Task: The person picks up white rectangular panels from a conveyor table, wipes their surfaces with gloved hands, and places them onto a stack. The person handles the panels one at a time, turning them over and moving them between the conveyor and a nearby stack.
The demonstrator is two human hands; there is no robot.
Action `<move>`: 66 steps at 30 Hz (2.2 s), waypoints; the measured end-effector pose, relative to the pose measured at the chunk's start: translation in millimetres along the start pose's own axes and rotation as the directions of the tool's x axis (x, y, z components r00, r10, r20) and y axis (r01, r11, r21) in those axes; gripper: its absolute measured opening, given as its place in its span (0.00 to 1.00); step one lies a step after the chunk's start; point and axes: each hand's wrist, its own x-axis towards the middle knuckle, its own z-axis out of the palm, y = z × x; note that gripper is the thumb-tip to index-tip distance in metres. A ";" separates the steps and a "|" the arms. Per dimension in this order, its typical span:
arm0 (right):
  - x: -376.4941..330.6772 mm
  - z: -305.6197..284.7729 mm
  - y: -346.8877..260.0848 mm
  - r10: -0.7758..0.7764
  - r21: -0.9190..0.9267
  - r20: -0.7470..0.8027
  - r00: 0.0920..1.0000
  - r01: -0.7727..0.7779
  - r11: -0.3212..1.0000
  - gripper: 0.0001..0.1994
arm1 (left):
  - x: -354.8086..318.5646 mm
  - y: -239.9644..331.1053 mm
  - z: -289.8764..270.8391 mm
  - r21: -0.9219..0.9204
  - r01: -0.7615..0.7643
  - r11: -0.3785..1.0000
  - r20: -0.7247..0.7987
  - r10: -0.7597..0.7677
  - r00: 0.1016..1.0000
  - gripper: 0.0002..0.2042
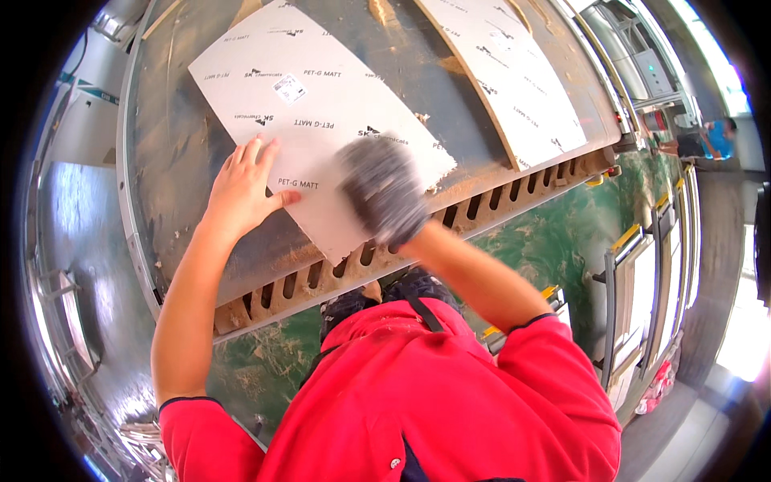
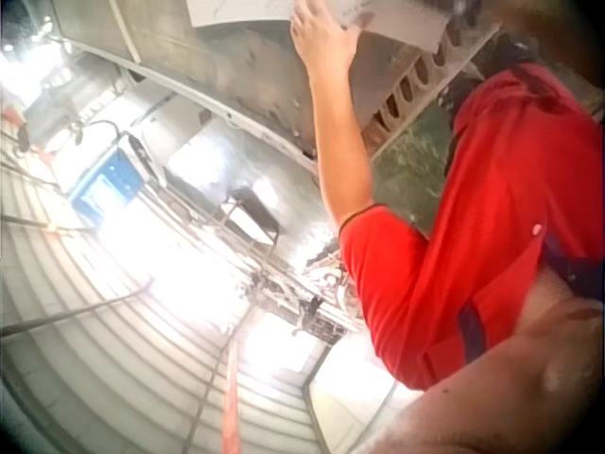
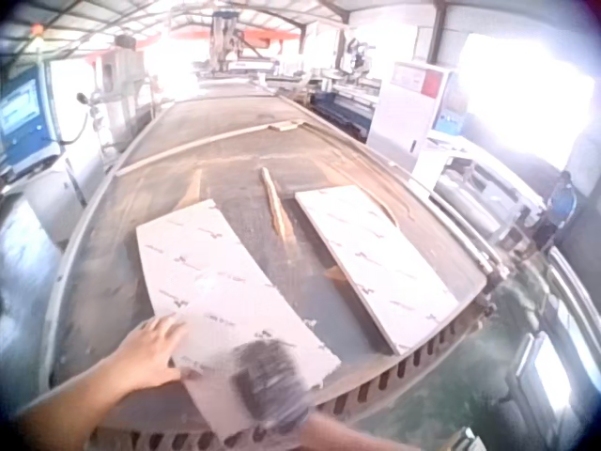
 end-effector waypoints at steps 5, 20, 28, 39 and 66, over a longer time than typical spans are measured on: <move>19.3 -37.1 182.3 0.241 -0.201 -0.441 0.865 -0.357 0.912 0.19 | 5.1 -4.8 2.9 -0.016 -0.013 1.000 0.004 0.013 1.000 0.46; 25.5 -24.0 170.0 0.180 -0.132 -0.032 0.983 -0.183 0.974 0.24 | 2.8 5.1 -2.8 -0.063 0.015 0.998 0.018 -0.014 1.000 0.46; 1.0 -34.0 143.7 0.168 -0.006 -0.001 0.986 -0.168 0.986 0.30 | 4.2 2.2 0.5 -0.050 0.028 0.998 0.018 -0.027 0.999 0.46; -74.9 -97.0 108.7 0.039 -0.011 0.117 0.992 -0.038 0.999 0.29 | 0.5 5.5 -0.4 -0.098 0.041 0.994 0.015 -0.040 0.999 0.45; -14.9 -75.5 151.8 0.050 -0.102 0.452 0.891 -0.004 0.995 0.13 | -1.9 4.2 4.9 -0.089 0.057 0.994 0.040 -0.054 0.998 0.45</move>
